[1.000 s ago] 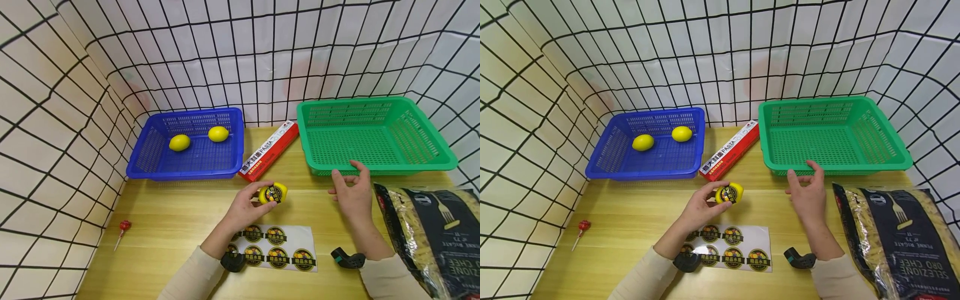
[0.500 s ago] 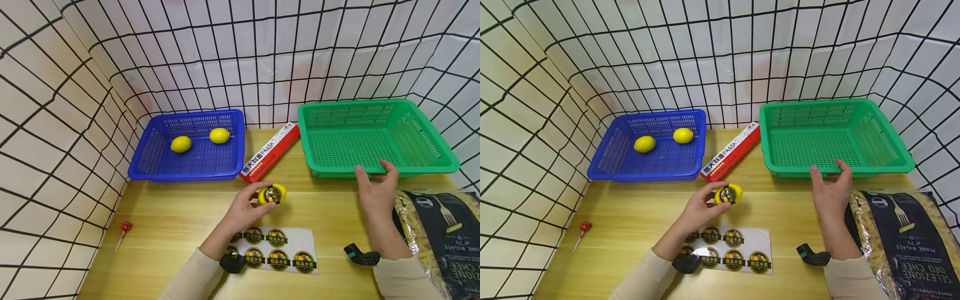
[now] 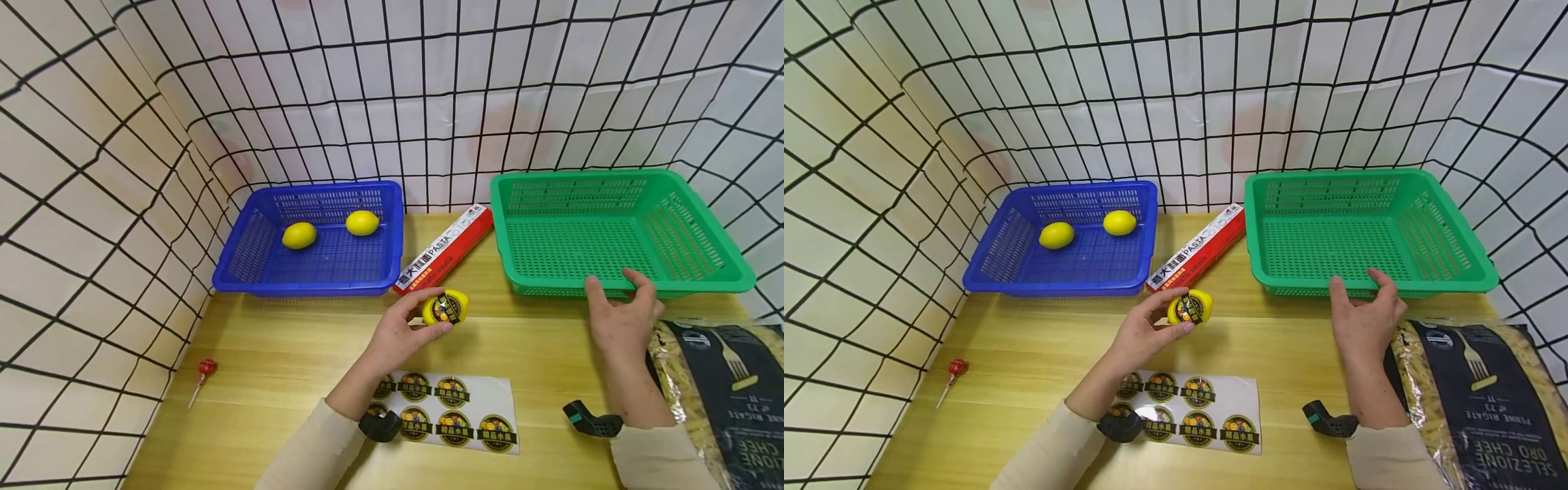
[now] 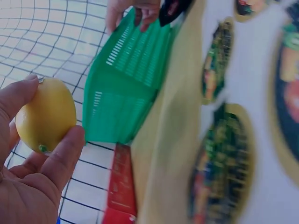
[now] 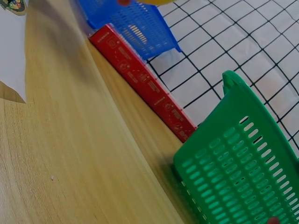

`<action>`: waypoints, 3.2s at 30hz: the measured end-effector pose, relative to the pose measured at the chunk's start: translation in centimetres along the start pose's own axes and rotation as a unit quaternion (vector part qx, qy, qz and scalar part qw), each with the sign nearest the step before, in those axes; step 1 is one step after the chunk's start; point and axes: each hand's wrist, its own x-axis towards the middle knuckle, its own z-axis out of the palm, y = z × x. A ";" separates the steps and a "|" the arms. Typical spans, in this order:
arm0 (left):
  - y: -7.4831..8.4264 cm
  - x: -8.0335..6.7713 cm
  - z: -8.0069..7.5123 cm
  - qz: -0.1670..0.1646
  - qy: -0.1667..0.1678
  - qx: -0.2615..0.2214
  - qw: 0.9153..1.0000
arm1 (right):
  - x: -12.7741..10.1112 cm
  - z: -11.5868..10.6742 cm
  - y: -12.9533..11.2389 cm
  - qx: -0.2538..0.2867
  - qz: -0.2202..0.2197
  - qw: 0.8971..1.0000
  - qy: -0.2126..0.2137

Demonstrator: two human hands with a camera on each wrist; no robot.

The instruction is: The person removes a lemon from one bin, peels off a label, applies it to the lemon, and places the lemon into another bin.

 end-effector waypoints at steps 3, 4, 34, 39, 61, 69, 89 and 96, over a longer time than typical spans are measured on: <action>0.7 0.6 0.0 0.014 0.002 -0.001 1.000 | -0.1 -0.1 0.0 -0.002 -0.001 1.000 -0.002; 0.9 0.8 -0.1 0.017 0.004 -0.001 1.000 | -0.1 -0.2 0.0 -0.002 -0.002 1.000 -0.003; 5.3 10.4 4.1 0.111 -0.041 0.139 0.983 | 0.0 -0.7 0.4 -0.021 -0.016 1.000 0.002; 6.0 12.6 4.9 0.120 -0.075 0.241 0.960 | -0.1 -0.7 0.5 -0.022 -0.026 0.999 0.005; 6.7 17.5 8.1 0.110 -0.214 0.398 0.885 | 0.2 -0.6 0.5 -0.031 -0.027 0.999 0.017; 6.4 18.9 9.7 0.133 -0.265 0.465 0.834 | 0.2 -0.8 0.6 -0.038 -0.016 0.999 0.008; 6.5 20.8 12.0 0.074 -0.321 0.532 0.780 | 0.0 -0.7 0.7 -0.032 -0.040 0.999 0.014; 6.1 20.9 11.9 0.074 -0.317 0.537 0.778 | 0.0 -0.7 0.7 -0.032 -0.041 0.999 0.012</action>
